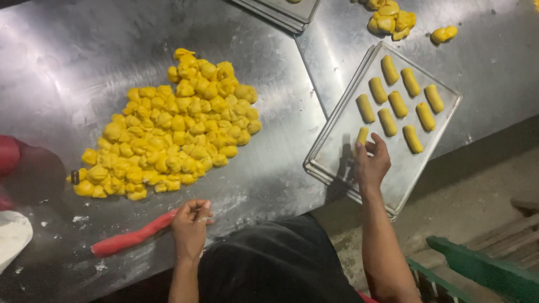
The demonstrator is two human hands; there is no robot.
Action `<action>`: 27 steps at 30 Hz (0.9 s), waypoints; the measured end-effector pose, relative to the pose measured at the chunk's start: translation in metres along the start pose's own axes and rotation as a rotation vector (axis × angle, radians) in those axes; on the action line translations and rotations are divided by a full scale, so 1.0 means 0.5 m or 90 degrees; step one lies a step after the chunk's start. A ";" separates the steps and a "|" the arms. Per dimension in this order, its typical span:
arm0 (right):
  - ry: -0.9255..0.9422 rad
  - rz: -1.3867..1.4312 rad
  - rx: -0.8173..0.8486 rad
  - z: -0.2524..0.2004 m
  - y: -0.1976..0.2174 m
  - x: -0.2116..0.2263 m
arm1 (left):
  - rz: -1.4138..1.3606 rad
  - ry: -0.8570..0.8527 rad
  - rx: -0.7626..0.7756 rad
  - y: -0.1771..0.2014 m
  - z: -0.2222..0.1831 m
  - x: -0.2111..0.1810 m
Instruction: Shaping yellow dough and filling it with red dough to prepare bread rolls.
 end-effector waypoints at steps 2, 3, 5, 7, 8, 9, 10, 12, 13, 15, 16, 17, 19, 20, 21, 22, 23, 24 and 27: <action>0.218 -0.198 -0.086 0.029 -0.011 0.026 | -0.004 0.005 -0.031 -0.008 -0.022 -0.007; 0.217 -0.196 -0.077 0.051 -0.012 0.010 | -0.003 0.007 -0.040 -0.014 -0.023 -0.004; 0.471 -0.302 -0.068 0.077 -0.036 -0.007 | 0.007 0.015 -0.034 -0.016 -0.025 0.001; 0.514 -0.375 -0.062 0.095 -0.038 -0.019 | 0.041 -0.003 -0.040 -0.031 -0.017 -0.004; 0.561 -0.452 -0.069 0.101 -0.055 -0.025 | 0.073 -0.023 -0.034 -0.031 -0.010 -0.008; 0.563 -0.436 -0.045 0.089 -0.053 -0.019 | 0.077 -0.021 -0.061 -0.038 -0.012 -0.029; 0.596 -0.434 -0.066 0.083 -0.047 -0.008 | 0.156 -0.152 -0.044 -0.056 -0.008 -0.059; 0.632 -0.421 -0.076 0.066 -0.037 0.006 | 0.242 -0.276 -0.041 -0.103 -0.002 -0.116; 0.559 -0.366 -0.027 0.061 -0.034 0.005 | 0.279 -0.297 -0.001 -0.137 0.003 -0.145; 0.486 -0.309 0.025 0.041 -0.033 0.015 | 0.317 -0.317 0.034 -0.207 0.023 -0.184; 0.501 -0.286 0.045 0.027 -0.037 0.028 | 0.379 -0.438 0.064 -0.250 0.032 -0.201; 0.515 -0.263 0.065 0.013 -0.040 0.041 | 0.443 -0.559 0.096 -0.292 0.040 -0.217; 0.498 -0.256 0.091 0.003 -0.053 0.031 | 0.510 -0.718 0.088 -0.360 0.075 -0.201; 0.479 -0.252 0.114 0.000 -0.057 0.025 | 0.573 -0.878 0.084 -0.399 0.088 -0.194; 0.482 -0.251 0.111 -0.018 -0.056 0.042 | 0.571 -0.882 0.082 -0.420 0.100 -0.192; 0.477 -0.235 0.121 -0.036 -0.055 0.059 | 0.685 -0.851 0.104 -0.445 0.117 -0.184; 0.472 -0.218 0.132 -0.055 -0.054 0.075 | 0.798 -0.815 0.126 -0.469 0.135 -0.175; 0.476 -0.219 0.131 -0.069 -0.046 0.082 | 0.795 -0.816 0.124 -0.495 0.134 -0.163; 0.493 -0.179 0.142 -0.101 -0.035 0.090 | 0.738 -0.779 0.229 -0.547 0.084 -0.170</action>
Point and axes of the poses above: each hand's wrist, its own z-axis towards the middle knuckle, its own y-axis out of the back of the hand, x = y × z, the point moved 3 cm from there along z, towards the middle knuckle, and after that the axes turned 13 degrees about -x, right-handed, at the moved point
